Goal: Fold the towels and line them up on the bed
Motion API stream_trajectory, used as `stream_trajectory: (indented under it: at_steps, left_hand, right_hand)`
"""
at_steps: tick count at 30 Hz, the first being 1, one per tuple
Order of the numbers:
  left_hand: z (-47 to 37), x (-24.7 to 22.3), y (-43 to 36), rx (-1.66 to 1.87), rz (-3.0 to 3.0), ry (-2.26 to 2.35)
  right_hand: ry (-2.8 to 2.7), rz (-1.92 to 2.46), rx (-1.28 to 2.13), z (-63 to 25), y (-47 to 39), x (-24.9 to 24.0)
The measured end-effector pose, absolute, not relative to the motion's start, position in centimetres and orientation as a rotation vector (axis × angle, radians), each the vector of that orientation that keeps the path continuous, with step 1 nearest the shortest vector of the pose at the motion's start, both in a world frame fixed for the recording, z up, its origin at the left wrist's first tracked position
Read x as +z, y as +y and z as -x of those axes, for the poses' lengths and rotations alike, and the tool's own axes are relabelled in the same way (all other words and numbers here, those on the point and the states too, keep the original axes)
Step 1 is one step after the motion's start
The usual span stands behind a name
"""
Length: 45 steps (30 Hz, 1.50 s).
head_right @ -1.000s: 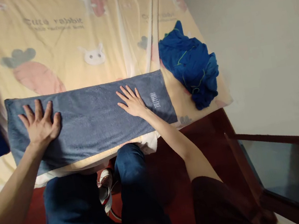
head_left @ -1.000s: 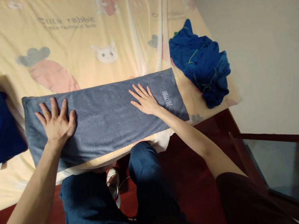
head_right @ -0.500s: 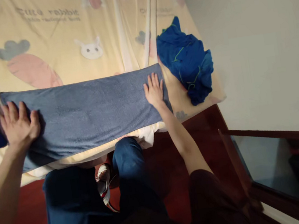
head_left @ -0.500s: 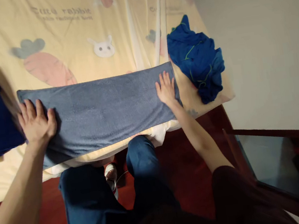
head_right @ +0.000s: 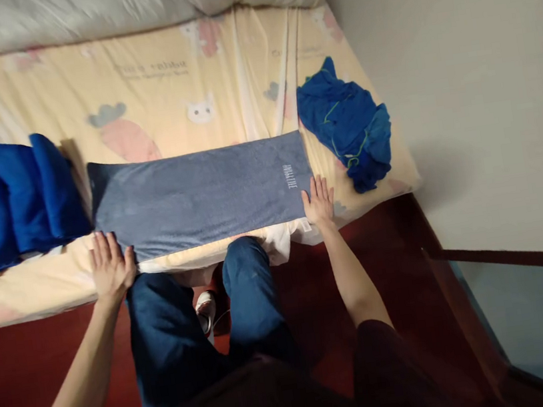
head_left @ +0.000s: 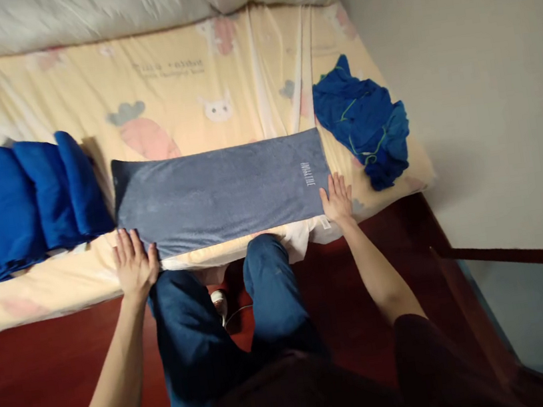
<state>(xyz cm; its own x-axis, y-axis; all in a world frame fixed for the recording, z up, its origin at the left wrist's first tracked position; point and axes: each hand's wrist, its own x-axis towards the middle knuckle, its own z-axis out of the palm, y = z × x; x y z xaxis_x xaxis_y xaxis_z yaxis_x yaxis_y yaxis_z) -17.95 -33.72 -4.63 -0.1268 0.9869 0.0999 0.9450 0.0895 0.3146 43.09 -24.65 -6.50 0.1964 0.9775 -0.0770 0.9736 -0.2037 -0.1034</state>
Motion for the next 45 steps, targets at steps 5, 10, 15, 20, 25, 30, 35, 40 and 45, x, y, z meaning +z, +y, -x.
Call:
stream_trajectory:
  at_steps: [5, 10, 15, 20, 25, 30, 35, 40, 45]
  left_hand:
    - [19.5, -3.9, -38.7, 0.318, -1.935, 2.197]
    - [20.2, -3.8, -43.6, 0.306, -1.948, 2.256]
    - [19.7, -2.1, -38.9, 0.446, -2.195, 2.161]
    - [19.3, -0.2, -27.1, 0.349, -2.268, 2.047]
    - [20.4, -3.0, -18.7, 0.329, -2.117, 2.150]
    - [23.4, -6.6, -14.5, 0.546, -2.051, 2.119]
    - [24.6, -6.7, -12.4, 0.600, -2.059, 2.000]
    - [20.1, -4.4, -20.2, 0.587, -2.033, 2.100]
    - [15.8, -4.3, -35.3, 0.524, -1.991, 2.012]
  right_hand:
    - [-1.865, 2.534, 0.360, -41.8, -28.3, -3.6]
    - [-1.801, 2.475, 0.386, -38.5, -34.1, -2.1]
    - [-1.887, 2.091, 0.227, -30.6, -38.1, -2.9]
    - [-1.839, 2.128, 0.250, -25.3, -37.4, -5.4]
    - [-1.819, 2.135, 0.175, -25.7, -37.1, -9.7]
    - [-1.839, 2.191, 0.227, -26.6, -37.3, -10.8]
    - [-1.813, 2.313, 0.315, -26.3, -36.5, -9.0]
    - [-1.843, 2.315, 0.449, -26.0, -36.6, -6.3]
    - [-1.382, 1.976, 0.732, -22.3, -38.1, -1.6]
